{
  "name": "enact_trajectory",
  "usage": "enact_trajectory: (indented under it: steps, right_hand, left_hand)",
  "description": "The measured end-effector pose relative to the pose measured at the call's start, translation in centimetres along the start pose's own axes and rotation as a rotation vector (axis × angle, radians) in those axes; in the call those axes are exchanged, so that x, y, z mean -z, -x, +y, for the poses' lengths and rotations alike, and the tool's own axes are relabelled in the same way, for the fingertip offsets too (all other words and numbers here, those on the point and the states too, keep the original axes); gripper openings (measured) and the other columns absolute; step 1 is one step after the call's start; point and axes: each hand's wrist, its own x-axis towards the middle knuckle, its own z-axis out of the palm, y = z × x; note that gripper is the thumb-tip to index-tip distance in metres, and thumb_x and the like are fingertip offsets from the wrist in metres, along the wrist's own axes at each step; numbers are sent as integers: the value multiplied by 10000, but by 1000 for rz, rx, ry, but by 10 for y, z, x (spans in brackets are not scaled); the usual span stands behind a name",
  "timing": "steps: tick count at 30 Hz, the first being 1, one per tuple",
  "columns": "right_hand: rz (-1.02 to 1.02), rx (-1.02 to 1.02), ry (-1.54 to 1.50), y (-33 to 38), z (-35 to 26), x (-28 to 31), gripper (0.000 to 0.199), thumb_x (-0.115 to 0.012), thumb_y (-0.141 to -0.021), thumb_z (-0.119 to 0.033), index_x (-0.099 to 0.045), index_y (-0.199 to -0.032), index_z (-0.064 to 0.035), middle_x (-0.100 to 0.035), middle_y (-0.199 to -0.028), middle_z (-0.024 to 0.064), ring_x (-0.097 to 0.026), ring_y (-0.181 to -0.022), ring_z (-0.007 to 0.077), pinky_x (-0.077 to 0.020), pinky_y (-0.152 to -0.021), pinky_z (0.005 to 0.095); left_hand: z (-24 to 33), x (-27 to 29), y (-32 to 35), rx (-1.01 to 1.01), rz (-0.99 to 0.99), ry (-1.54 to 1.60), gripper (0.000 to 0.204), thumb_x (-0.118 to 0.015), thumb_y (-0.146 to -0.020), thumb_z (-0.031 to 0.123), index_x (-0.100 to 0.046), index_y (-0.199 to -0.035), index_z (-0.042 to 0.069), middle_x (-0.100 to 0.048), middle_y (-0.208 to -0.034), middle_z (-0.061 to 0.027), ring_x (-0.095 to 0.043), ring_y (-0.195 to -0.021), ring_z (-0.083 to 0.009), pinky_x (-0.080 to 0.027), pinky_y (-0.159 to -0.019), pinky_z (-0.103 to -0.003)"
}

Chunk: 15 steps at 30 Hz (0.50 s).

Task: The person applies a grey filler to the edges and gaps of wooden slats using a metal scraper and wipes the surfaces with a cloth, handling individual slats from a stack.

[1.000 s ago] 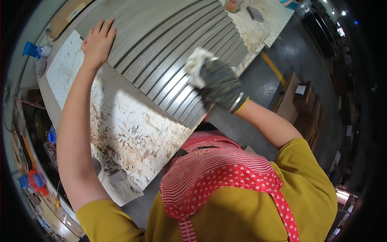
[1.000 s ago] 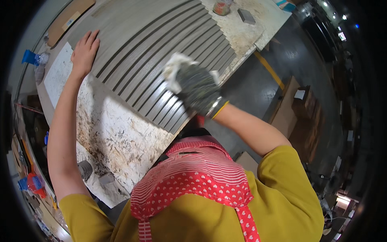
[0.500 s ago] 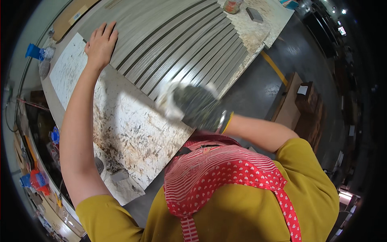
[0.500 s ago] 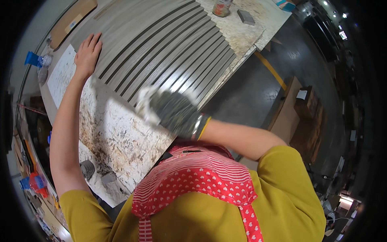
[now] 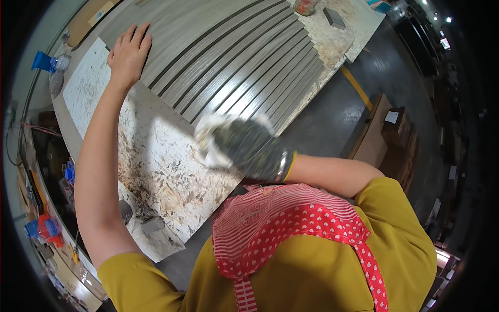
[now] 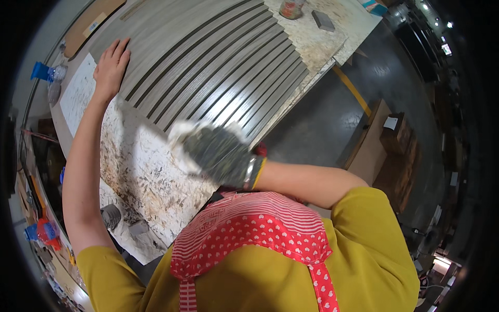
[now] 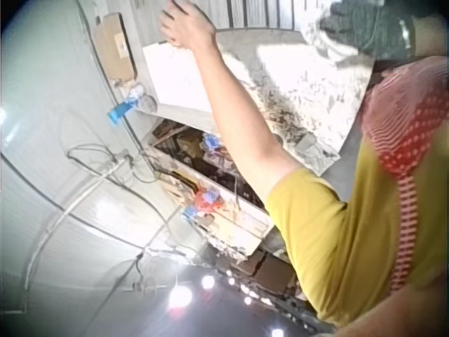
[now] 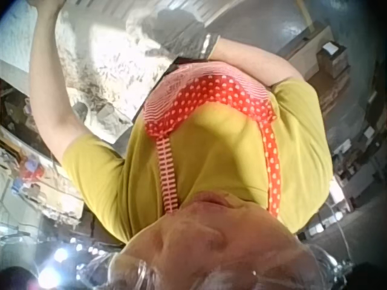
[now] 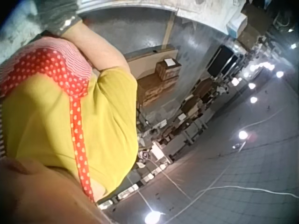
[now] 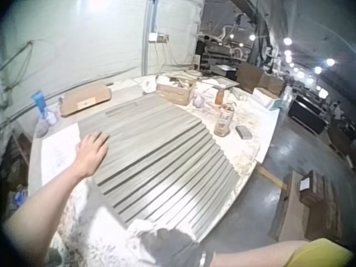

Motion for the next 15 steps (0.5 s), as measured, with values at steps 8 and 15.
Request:
enact_trajectory:
  steps: [8,15]
  right_hand:
    - [531,-410,1152,27,-48,-36,278,-617,-875,-125,-591,-1142,-53,-658,-882,43,-641,-759,141,-529,-647,248]
    - [-105,-115,2027,32,11,-38,574,-602,-832,-452,-526,-1266,-85,-583,-1184,117,-548,-1121,321,-434,-940,441]
  left_hand:
    - [-3,2,5,11,20,-13,460,-377,-938,448,-457,-1365,298,-396,-1454,-48,-343,-1338,-278,-234,-1059,-543]
    - [-4,-2,6,9,29,-17,458,-382,-947,442,-457,-1370,286,-394,-1455,-38,-342,-1340,-270,-236,-1053,-548]
